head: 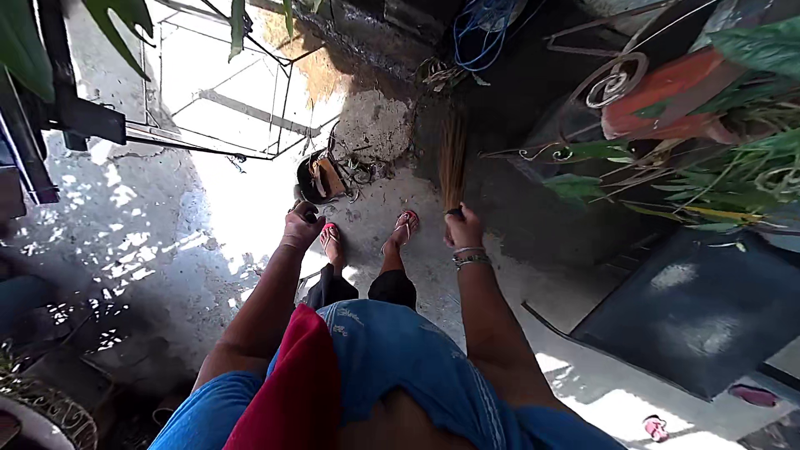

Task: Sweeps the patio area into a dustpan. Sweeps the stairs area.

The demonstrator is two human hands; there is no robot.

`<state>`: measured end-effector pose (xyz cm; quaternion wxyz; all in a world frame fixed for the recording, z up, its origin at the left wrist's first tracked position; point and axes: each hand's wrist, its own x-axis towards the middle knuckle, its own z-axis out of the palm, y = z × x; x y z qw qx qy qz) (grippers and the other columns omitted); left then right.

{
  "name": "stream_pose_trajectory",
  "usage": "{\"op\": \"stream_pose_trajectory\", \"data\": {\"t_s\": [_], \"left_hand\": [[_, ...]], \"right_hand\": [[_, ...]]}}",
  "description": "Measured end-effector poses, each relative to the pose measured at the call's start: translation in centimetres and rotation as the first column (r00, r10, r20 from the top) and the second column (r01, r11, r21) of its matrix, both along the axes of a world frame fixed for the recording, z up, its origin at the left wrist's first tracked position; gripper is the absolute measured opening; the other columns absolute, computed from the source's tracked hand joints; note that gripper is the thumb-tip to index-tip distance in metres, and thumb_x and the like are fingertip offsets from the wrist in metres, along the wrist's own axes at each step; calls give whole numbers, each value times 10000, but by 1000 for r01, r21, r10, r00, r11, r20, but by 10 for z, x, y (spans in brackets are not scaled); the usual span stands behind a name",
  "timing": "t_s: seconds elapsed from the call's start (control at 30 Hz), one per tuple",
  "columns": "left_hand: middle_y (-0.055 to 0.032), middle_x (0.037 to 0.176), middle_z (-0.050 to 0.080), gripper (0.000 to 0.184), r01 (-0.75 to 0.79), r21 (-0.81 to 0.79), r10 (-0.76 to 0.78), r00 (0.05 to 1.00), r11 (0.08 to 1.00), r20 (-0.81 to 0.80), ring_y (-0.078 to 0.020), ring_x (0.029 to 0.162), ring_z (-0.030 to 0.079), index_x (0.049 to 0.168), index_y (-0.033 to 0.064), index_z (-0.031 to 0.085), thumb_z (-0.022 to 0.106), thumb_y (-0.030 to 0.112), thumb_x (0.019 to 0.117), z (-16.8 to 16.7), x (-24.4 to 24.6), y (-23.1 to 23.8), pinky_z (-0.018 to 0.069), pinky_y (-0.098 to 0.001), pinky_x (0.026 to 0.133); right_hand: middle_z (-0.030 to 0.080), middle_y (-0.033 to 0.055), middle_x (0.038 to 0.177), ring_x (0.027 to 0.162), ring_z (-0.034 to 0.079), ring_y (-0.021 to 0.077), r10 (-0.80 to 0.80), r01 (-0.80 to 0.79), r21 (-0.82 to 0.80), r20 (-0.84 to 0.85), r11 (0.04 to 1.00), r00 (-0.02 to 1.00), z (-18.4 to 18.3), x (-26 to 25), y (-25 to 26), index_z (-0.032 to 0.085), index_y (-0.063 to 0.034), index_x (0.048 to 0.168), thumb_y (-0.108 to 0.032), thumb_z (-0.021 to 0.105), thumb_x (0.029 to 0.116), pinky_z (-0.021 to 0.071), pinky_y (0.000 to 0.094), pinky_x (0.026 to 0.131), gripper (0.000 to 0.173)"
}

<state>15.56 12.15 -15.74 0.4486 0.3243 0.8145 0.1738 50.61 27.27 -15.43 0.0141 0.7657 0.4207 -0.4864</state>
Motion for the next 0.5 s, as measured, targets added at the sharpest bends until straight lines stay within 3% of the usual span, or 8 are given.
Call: {"op": "stream_pose_trajectory", "data": {"t_s": [0.13, 0.2, 0.23, 0.37, 0.4, 0.43, 0.5], "left_hand": [[-263, 1177, 663, 361, -60, -13, 60, 998, 998, 6, -391, 1095, 645, 1137, -33, 668, 757, 216, 892, 3, -13, 4, 486, -575, 984], [-259, 1170, 662, 375, -87, -14, 87, 996, 996, 10, -386, 1095, 638, 1153, -30, 665, 757, 229, 897, 1, -14, 3, 477, -572, 994], [-258, 1157, 664, 372, -102, 3, 102, 995, 995, 9, -383, 1078, 641, 1147, -30, 667, 760, 231, 898, 0, -13, 1, 482, -567, 981], [-253, 1178, 662, 368, -126, 44, 126, 992, 991, 2, -384, 1047, 653, 1145, -33, 679, 750, 237, 905, 3, -8, -8, 493, -578, 948], [-256, 1191, 661, 363, -129, 50, 129, 992, 990, 2, -391, 1056, 652, 1144, -36, 681, 744, 233, 908, 5, -8, -11, 488, -586, 950], [-258, 1198, 659, 351, -138, 60, 138, 990, 989, 4, -392, 1063, 651, 1139, -40, 681, 736, 223, 912, 7, -9, -13, 484, -588, 951], [-246, 1166, 678, 329, -176, 83, 176, 984, 981, 8, -373, 1055, 662, 1128, -40, 683, 721, 209, 917, 8, -13, -21, 492, -575, 947]], "right_hand": [[681, 254, 984, 657, 651, 297, 311, -319, -232, -71, 919, 948, -1, -88, -93, 428, -56, 1554, -209, 600, 998, 572, 462, 639, 602], [704, 210, 986, 681, 672, 264, 448, -464, -267, -122, 845, 886, -1, -105, -130, 451, -68, 1550, -231, 629, 968, 583, 437, 672, 629], [702, 211, 1044, 755, 683, 271, 475, -504, -275, -168, 819, 864, 5, -109, -142, 444, -59, 1551, -228, 635, 973, 581, 441, 731, 632], [654, 233, 1324, 1172, 661, 311, 488, -543, -221, -261, 810, 833, 43, -114, -167, 491, -15, 1512, -201, 635, 973, 494, 470, 1045, 588], [630, 234, 1371, 1230, 635, 309, 471, -526, -201, -266, 826, 841, 52, -113, -168, 509, -8, 1497, -195, 644, 971, 469, 458, 1080, 574], [610, 234, 1399, 1252, 619, 305, 450, -506, -188, -273, 842, 850, 60, -111, -169, 520, -6, 1487, -191, 645, 968, 460, 449, 1094, 566], [657, 218, 1333, 1149, 675, 281, 433, -485, -180, -264, 856, 862, 73, -102, -169, 514, -36, 1502, -213, 632, 965, 508, 443, 1021, 577]]}}
